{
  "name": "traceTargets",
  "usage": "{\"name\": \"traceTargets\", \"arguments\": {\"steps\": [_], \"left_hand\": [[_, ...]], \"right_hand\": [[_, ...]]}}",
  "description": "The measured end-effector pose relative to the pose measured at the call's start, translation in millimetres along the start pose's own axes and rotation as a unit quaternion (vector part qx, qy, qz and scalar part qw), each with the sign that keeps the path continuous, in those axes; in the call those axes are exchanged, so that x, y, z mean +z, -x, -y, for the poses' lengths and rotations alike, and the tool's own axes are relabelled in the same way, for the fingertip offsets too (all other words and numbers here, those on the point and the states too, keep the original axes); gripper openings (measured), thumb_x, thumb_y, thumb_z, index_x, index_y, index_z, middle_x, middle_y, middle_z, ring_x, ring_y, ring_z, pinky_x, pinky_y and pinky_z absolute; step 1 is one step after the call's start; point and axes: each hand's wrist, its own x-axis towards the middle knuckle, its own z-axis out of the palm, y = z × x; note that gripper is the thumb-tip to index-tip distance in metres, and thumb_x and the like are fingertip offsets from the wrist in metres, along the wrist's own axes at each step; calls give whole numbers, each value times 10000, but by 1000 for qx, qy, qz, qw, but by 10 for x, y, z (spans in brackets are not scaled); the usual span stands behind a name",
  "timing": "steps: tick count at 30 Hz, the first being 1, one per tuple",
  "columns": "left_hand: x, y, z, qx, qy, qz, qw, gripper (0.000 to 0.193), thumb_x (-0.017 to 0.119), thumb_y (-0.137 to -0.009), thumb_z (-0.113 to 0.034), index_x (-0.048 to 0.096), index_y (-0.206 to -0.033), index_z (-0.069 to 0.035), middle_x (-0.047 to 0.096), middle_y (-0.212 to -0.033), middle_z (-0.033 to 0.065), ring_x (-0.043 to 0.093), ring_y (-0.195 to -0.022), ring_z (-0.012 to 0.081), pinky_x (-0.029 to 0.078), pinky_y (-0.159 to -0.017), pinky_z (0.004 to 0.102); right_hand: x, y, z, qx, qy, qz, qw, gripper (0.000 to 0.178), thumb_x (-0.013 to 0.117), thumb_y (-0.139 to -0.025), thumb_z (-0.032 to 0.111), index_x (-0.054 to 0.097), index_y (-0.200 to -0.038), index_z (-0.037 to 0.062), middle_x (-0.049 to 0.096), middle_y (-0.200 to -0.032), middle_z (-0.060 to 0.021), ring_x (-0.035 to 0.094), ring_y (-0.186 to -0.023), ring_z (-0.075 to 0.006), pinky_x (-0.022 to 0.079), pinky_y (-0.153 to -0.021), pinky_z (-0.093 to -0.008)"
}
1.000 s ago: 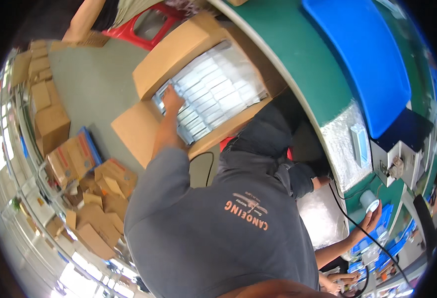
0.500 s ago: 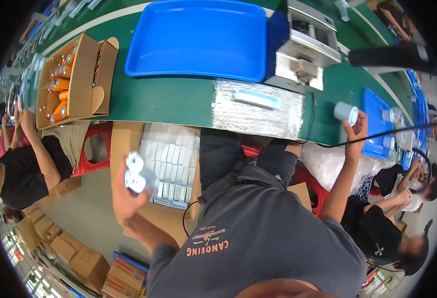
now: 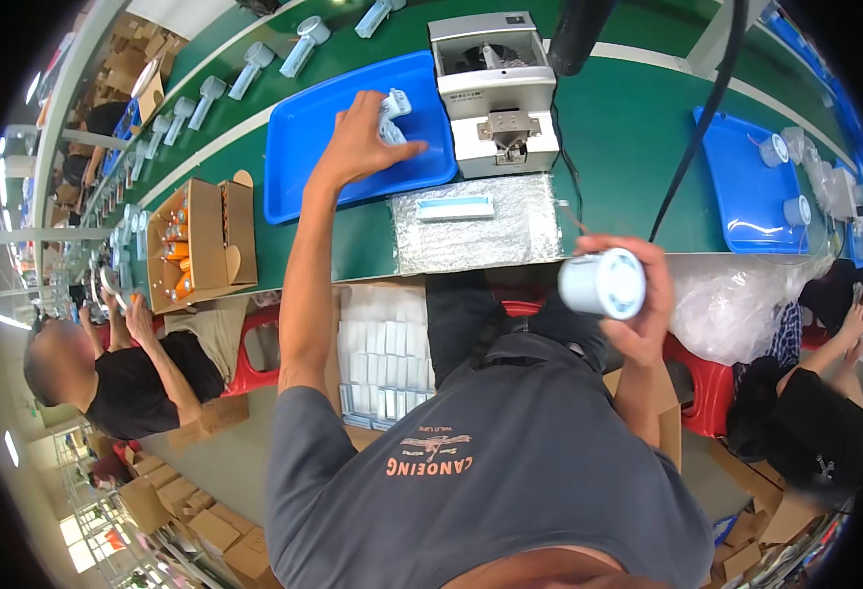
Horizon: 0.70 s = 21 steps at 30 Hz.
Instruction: Assembling handheld electronic fan components at a production line station.
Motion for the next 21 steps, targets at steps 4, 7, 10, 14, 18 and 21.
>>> {"name": "traceTargets", "arguments": {"steps": [4, 7, 10, 14, 18, 21], "left_hand": [[-100, -75, -32, -65, 173, -90, 979, 608, 799, -849, -375, 503, -1205, 19, 582, -1083, 143, 552, -970, 262, 457, -854, 391], [-144, 31, -230, -51, 308, -199, 929, 489, 734, -912, -133, 446, -1274, 25, 584, -1094, 136, 576, -917, 200, 489, -810, 323], [-249, 331, -620, -20, 300, -258, 918, 460, 749, -874, -89, 529, -1267, 6, 552, -1043, 91, 543, -979, 200, 456, -881, 315], [-218, 667, -1079, -1, 63, -304, 950, 528, 795, -757, -5, 660, -1260, -92, 512, -954, 55, 493, -863, 175, 436, -846, 271], [0, 731, -1344, -98, 404, -260, 871, 407, 736, -859, 27, 607, -1238, -45, 694, -1082, 67, 645, -915, 135, 513, -710, 242], [43, 786, -1415, -40, 612, -201, 764, 597, 705, -894, -63, 414, -1413, -31, 618, -1231, 249, 650, -955, 211, 544, -756, 316]], "right_hand": [[132, -190, -183, 35, -72, 43, 996, 684, 718, -744, 114, 447, -1352, -43, 591, -1320, -225, 584, -1228, -271, 432, -1065, -399], [205, -391, -225, 28, -100, 71, 992, 690, 724, -751, 123, 439, -1361, -31, 579, -1344, -227, 557, -1275, -268, 410, -1083, -403], [269, -510, -178, 30, -148, 74, 986, 685, 739, -773, 154, 445, -1365, -22, 590, -1341, -232, 562, -1283, -270, 409, -1085, -396], [307, -579, -46, 18, -116, 78, 990, 702, 759, -756, 172, 457, -1360, -20, 595, -1349, -233, 571, -1274, -273, 414, -1085, -394], [299, -555, -44, 40, -176, 98, 979, 707, 764, -740, 117, 458, -1359, -33, 599, -1331, -232, 568, -1278, -270, 420, -1082, -385], [335, -476, -23, 40, -176, 95, 979, 731, 777, -725, 89, 452, -1367, -40, 587, -1337, -237, 561, -1290, -276, 424, -1080, -388]]}}
